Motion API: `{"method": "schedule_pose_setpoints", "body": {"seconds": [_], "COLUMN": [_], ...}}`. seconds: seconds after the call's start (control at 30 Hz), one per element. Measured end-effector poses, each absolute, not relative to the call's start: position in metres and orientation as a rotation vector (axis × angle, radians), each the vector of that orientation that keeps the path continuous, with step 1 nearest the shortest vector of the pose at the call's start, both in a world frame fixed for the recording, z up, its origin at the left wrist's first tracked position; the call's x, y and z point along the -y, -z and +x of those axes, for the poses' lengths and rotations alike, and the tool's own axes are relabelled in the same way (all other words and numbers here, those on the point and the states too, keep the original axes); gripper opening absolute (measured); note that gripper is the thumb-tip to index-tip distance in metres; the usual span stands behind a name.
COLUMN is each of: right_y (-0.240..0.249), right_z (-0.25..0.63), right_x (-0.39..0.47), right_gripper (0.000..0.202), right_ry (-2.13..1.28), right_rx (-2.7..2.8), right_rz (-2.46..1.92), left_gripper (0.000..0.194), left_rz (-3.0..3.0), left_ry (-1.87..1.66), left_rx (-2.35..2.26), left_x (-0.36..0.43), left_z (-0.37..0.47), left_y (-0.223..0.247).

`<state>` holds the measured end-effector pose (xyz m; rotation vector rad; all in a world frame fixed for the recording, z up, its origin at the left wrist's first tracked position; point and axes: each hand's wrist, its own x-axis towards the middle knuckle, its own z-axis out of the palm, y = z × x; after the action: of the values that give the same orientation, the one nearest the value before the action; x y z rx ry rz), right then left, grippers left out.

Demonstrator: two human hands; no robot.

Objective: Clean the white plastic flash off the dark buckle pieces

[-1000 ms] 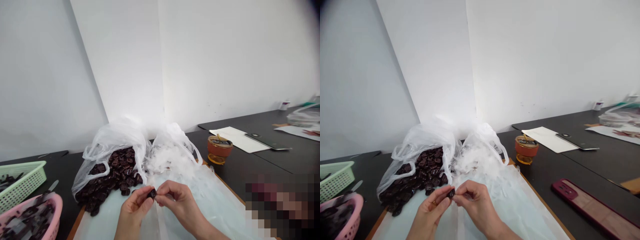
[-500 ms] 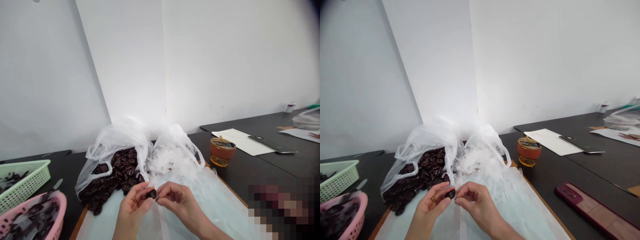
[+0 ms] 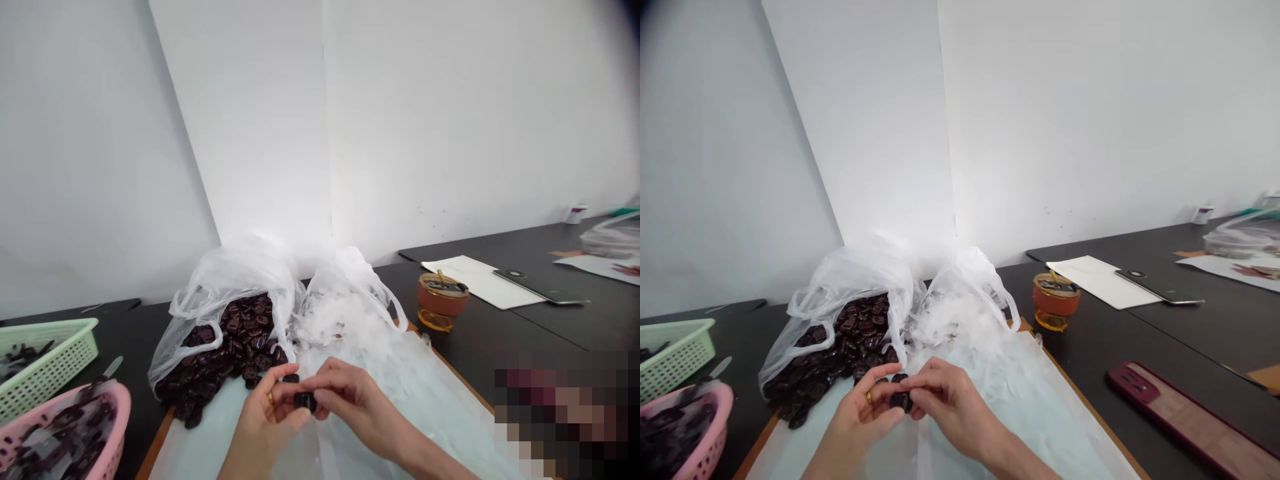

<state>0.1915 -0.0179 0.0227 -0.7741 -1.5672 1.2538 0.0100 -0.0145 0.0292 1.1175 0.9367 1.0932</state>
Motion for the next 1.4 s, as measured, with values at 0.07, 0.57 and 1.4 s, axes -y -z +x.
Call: {"method": "schedule_pose_setpoints", "body": {"seconds": [0.07,0.57,1.4], "right_y": [-0.019,-0.029,-0.018], "right_z": [0.190,0.188,0.181], "right_x": [0.016,0.025,0.017], "right_gripper": [0.018,0.009,0.029], "right_ry": [-1.298,-0.830,-1.339], "right_rx": [1.540,1.707,1.263], "right_rz": [-0.781,-0.977,-0.812], "left_gripper": [0.051,0.029,0.030], "left_rz": [1.117,1.072,1.142], "left_ry": [-1.077,-1.130,-1.068], "left_rx": [-0.918,-0.904,-0.896], "left_x": [0.016,0.017,0.018], "left_z": [0.010,0.016,0.016], "left_y": [-0.028,-0.015,-0.012]}}
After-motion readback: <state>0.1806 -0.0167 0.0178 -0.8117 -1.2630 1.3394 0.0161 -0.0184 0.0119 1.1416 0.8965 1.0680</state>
